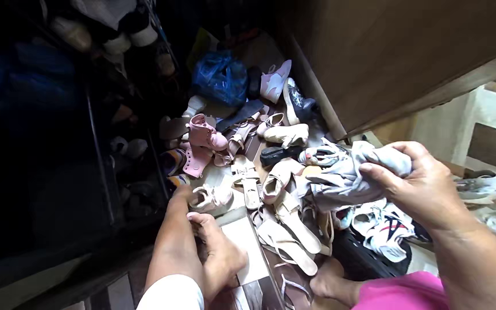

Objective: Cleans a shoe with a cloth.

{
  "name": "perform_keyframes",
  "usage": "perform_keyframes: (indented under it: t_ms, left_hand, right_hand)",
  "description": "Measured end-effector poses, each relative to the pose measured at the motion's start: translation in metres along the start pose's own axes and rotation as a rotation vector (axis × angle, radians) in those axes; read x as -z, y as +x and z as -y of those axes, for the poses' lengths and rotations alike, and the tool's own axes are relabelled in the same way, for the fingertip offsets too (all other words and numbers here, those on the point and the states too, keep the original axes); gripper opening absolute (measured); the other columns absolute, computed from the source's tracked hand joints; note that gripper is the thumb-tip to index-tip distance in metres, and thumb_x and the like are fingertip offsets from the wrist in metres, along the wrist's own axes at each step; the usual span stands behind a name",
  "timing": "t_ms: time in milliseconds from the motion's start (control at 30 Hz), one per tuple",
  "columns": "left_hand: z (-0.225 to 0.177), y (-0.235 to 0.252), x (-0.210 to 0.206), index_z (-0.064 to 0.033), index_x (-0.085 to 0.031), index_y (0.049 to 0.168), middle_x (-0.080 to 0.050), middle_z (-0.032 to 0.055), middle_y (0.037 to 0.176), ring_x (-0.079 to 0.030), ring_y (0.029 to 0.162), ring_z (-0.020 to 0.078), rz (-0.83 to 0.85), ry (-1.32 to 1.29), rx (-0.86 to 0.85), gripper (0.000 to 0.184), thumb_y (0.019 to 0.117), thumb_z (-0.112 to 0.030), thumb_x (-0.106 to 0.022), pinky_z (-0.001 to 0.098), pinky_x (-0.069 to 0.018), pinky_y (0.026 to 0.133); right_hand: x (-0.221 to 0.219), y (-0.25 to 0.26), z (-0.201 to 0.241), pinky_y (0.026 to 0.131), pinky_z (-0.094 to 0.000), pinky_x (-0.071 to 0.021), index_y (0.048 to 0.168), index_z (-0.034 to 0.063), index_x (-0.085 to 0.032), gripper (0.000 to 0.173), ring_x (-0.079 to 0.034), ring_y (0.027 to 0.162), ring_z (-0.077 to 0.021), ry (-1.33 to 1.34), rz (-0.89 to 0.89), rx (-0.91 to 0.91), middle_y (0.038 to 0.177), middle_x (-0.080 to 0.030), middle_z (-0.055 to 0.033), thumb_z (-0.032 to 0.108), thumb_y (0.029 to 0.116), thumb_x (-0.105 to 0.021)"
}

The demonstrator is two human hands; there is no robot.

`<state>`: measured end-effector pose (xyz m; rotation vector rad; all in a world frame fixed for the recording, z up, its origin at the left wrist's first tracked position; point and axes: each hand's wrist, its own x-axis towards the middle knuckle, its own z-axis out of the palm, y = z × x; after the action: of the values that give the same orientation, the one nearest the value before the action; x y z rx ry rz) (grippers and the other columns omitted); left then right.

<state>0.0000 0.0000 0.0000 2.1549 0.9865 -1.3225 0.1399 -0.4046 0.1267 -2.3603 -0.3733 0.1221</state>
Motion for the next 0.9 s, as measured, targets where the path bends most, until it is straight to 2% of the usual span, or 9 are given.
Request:
perform_keyframes:
  t_ms: [67,133,200,300,400,533,700,833,900]
  left_hand:
    - [0.012,0.061,-0.006,0.0078,-0.063,0.125,-0.060,0.0316,0.130,-0.057,0.126,0.0456,-0.124,-0.015,-0.052,0.039,0.1007,-0.023,-0.060,0.0629,-0.0424,0.106]
    - [0.010,0.074,0.000,0.0090,-0.065,0.116,-0.063,0.0328,0.120,-0.061,0.116,0.0473,-0.174,-0.075,-0.111,0.035,0.1008,-0.022,-0.060,0.0649,-0.0450,0.100]
    - [0.006,0.073,0.010,0.0084,-0.067,0.112,-0.066,0.0326,0.113,-0.063,0.110,0.0478,-0.246,-0.147,-0.181,0.031,0.1013,-0.020,-0.060,0.0661,-0.0463,0.097]
    - [-0.008,0.062,0.026,0.0048,-0.066,0.122,-0.066,0.0307,0.115,-0.067,0.104,0.0441,-0.304,-0.336,-0.266,0.028,0.1008,-0.012,-0.058,0.0629,-0.0503,0.095]
    - [-0.038,0.027,0.044,0.0061,-0.064,0.122,-0.066,0.0292,0.108,-0.067,0.089,0.0385,-0.361,-0.434,-0.419,0.026,0.1014,-0.007,-0.054,0.0577,-0.0531,0.086]
    - [-0.085,-0.032,0.056,0.0057,-0.067,0.117,-0.068,0.0254,0.105,-0.067,0.094,0.0343,-0.490,-0.464,-0.747,0.025,0.0998,-0.007,-0.053,0.0582,-0.0525,0.088]
    - [-0.134,-0.114,0.038,0.0053,-0.069,0.116,-0.070,0.0213,0.113,-0.068,0.103,0.0272,-0.764,-0.419,-1.075,0.027,0.0952,-0.001,-0.054,0.0485,-0.0530,0.095]
    - [-0.159,-0.174,-0.003,0.0052,-0.068,0.119,-0.069,0.0241,0.110,-0.069,0.101,0.0343,-0.999,-0.368,-1.106,0.028,0.0930,0.001,-0.060,0.0529,-0.0546,0.091]
    - [-0.165,-0.191,-0.023,0.0054,-0.069,0.118,-0.069,0.0257,0.108,-0.069,0.101,0.0389,-1.112,-0.381,-1.054,0.026,0.0933,-0.001,-0.060,0.0574,-0.0536,0.090]
  right_hand:
    - [-0.001,-0.002,0.001,0.077,-0.0418,-0.0540,0.120,0.0007,-0.056,0.039,-0.065,0.083,-0.0164,0.013,-0.026,0.040,0.096,-0.066,-0.0125,0.024,0.0927,-0.071]
    - [-0.002,-0.005,0.002,0.076,-0.0329,-0.0544,0.121,0.0012,-0.054,0.038,-0.063,0.082,-0.0089,0.045,-0.057,0.086,0.095,-0.064,-0.0082,0.024,0.0947,-0.069]
    - [0.000,-0.006,0.002,0.079,-0.0252,-0.0544,0.122,0.0023,-0.053,0.035,-0.062,0.084,-0.0017,0.125,-0.081,0.121,0.097,-0.064,-0.0034,0.021,0.0961,-0.067]
    - [0.004,-0.005,0.000,0.084,-0.0186,-0.0549,0.121,0.0062,-0.050,0.029,-0.062,0.090,0.0048,0.339,-0.123,0.141,0.102,-0.062,0.0041,0.011,0.0974,-0.065]
    - [0.012,-0.003,0.003,0.083,-0.0216,-0.0574,0.123,0.0070,-0.047,0.028,-0.063,0.090,0.0019,0.499,-0.137,0.105,0.104,-0.061,0.0038,0.007,0.0996,-0.061]
    - [0.015,-0.009,0.020,0.074,-0.0327,-0.0585,0.128,0.0015,-0.052,0.036,-0.065,0.080,-0.0107,0.455,0.035,-0.055,0.100,-0.066,-0.0078,0.011,0.0973,-0.067]
    - [0.002,-0.012,0.041,0.094,-0.0599,-0.0510,0.138,0.0027,-0.057,0.062,-0.066,0.108,-0.0378,0.197,0.381,-0.215,0.117,-0.068,-0.0246,0.046,0.0956,-0.070]
    - [0.000,-0.018,0.059,0.084,-0.0633,-0.0517,0.109,-0.0020,-0.069,0.074,-0.068,0.096,-0.0391,0.140,0.359,-0.234,0.099,-0.069,-0.0238,0.070,0.0909,-0.062]
    - [0.005,-0.024,0.063,0.089,-0.0616,-0.0518,0.115,0.0020,-0.070,0.070,-0.068,0.100,-0.0361,0.234,0.296,-0.168,0.104,-0.071,-0.0214,0.067,0.0922,-0.062]
